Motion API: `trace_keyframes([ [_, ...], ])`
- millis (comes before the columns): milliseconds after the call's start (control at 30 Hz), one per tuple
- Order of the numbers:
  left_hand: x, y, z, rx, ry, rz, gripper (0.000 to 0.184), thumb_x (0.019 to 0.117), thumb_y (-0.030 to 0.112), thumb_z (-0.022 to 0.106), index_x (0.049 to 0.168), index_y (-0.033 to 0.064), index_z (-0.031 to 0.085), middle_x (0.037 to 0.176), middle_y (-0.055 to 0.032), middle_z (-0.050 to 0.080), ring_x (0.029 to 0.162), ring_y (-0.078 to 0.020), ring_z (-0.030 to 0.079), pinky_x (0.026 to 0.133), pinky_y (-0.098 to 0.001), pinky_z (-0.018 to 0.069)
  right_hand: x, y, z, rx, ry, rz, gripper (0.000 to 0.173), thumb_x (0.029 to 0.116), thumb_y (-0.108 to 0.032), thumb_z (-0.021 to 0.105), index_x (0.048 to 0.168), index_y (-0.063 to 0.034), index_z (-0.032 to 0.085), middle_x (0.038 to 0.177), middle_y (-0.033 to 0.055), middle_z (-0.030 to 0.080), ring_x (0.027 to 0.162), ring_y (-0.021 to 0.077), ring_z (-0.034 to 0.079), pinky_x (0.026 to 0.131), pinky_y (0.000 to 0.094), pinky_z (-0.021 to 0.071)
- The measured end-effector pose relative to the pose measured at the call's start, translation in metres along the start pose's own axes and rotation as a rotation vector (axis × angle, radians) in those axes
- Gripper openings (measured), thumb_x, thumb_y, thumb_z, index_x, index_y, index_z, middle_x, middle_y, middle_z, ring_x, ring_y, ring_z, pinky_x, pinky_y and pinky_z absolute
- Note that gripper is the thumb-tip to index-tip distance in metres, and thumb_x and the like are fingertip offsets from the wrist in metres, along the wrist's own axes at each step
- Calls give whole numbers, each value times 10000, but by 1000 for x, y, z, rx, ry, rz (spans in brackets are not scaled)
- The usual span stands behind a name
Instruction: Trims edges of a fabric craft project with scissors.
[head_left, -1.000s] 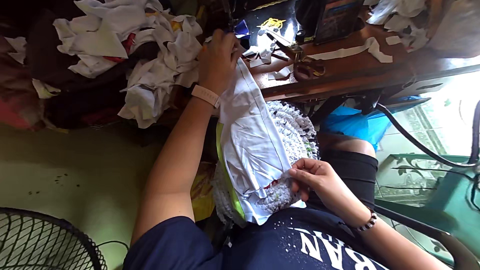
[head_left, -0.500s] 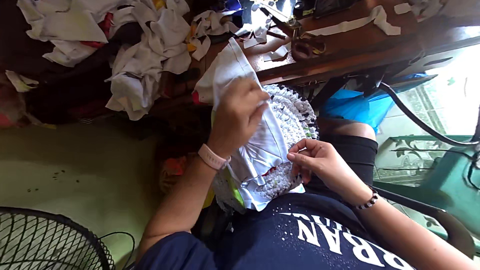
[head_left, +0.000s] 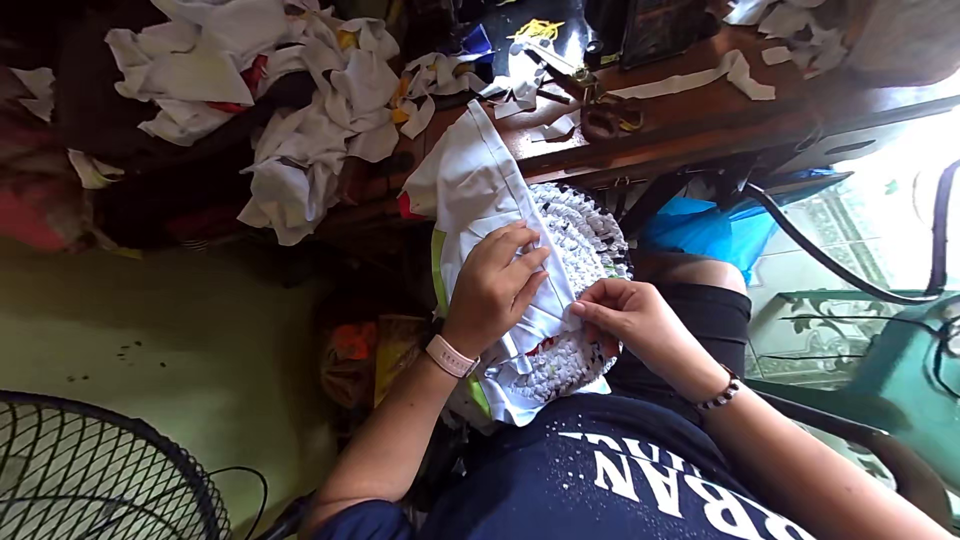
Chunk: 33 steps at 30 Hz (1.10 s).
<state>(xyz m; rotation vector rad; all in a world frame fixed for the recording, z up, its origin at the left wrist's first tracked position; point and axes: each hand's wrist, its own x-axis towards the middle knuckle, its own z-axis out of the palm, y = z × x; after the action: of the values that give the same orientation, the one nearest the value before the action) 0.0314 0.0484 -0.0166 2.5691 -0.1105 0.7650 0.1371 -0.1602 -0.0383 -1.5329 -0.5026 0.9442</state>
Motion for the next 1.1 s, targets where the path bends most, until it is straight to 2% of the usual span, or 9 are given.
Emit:
trace_keyframes([
  [300, -5, 0, 6, 13, 34, 4, 250, 1006, 171, 626, 1180, 49, 757, 1334, -133, 673, 1371, -303, 543, 1144, -463, 450, -2, 0, 0, 54, 2, -1, 114, 964, -157, 703, 914, -60, 672, 664, 16, 685, 501, 81, 629, 438, 210, 518],
  [600, -9, -1, 12, 27, 81, 34, 276, 1020, 159, 602, 1211, 15, 738, 1373, -144, 660, 1373, -296, 552, 1156, -451, 441, -2, 1, 0, 75, -4, -17, 108, 964, -148, 698, 909, -58, 672, 662, 14, 686, 491, 77, 625, 432, 209, 517],
  [1100, -7, 0, 13, 107, 26, 47, 298, 1037, 163, 559, 1260, 52, 722, 1435, -114, 623, 1421, -286, 500, 1184, -465, 391, -3, 0, 0, 97, 5, -10, 106, 964, -144, 691, 908, -57, 667, 662, 18, 683, 491, 82, 624, 432, 207, 513],
])
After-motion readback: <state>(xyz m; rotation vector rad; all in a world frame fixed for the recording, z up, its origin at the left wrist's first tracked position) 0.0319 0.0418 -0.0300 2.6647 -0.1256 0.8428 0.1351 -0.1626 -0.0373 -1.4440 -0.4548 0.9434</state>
